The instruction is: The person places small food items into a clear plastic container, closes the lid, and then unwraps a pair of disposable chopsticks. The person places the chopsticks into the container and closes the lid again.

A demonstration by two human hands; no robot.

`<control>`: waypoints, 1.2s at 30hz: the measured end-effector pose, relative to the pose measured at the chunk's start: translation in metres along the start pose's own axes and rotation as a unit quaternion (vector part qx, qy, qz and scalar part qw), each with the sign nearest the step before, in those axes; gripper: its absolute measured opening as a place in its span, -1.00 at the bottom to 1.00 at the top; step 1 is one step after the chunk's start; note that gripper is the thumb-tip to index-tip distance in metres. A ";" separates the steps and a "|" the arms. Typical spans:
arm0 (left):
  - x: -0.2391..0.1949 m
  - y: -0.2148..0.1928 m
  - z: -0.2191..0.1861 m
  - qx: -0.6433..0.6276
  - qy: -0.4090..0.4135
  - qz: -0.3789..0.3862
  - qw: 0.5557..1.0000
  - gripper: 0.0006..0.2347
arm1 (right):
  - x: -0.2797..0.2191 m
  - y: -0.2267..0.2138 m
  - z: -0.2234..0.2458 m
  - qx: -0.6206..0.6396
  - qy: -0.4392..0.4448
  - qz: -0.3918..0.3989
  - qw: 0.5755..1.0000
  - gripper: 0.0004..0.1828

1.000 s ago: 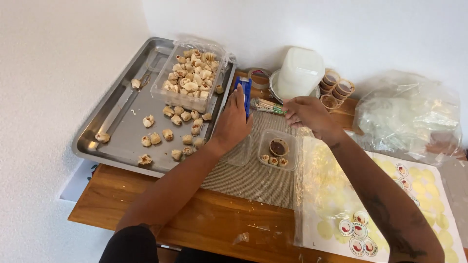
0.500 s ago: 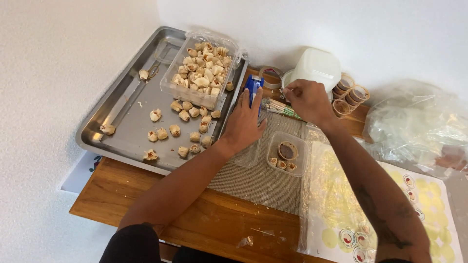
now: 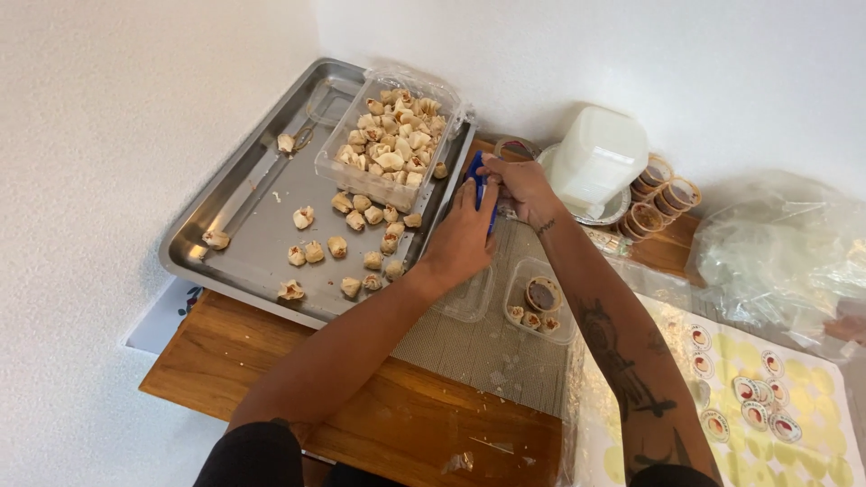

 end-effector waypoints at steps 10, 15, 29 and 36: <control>0.002 0.001 0.003 -0.007 -0.012 0.005 1.000 -0.29 | -0.004 -0.005 0.008 0.057 -0.073 -0.083 0.992 -0.77; 0.004 0.009 0.010 -0.004 -0.053 0.046 0.998 -0.29 | -0.008 -0.006 0.039 -0.017 -0.173 -0.053 0.983 -0.80; 0.005 -0.007 -0.003 0.090 0.008 0.031 0.995 -0.30 | 0.025 -0.008 0.032 -0.062 -0.181 -0.025 0.981 -0.67; 0.003 -0.007 -0.005 0.113 0.015 0.031 0.993 -0.27 | 0.030 -0.005 0.034 -0.027 -0.146 -0.053 0.987 -0.75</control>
Point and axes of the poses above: each hand's wrist, its own x-axis towards the middle knuckle, its own y-axis out of the palm, z = x × y, the point moved 8 cm from there along x, towards the middle knuckle, and after that the axes turned 13 degrees about -z, right-handed, at the moved point
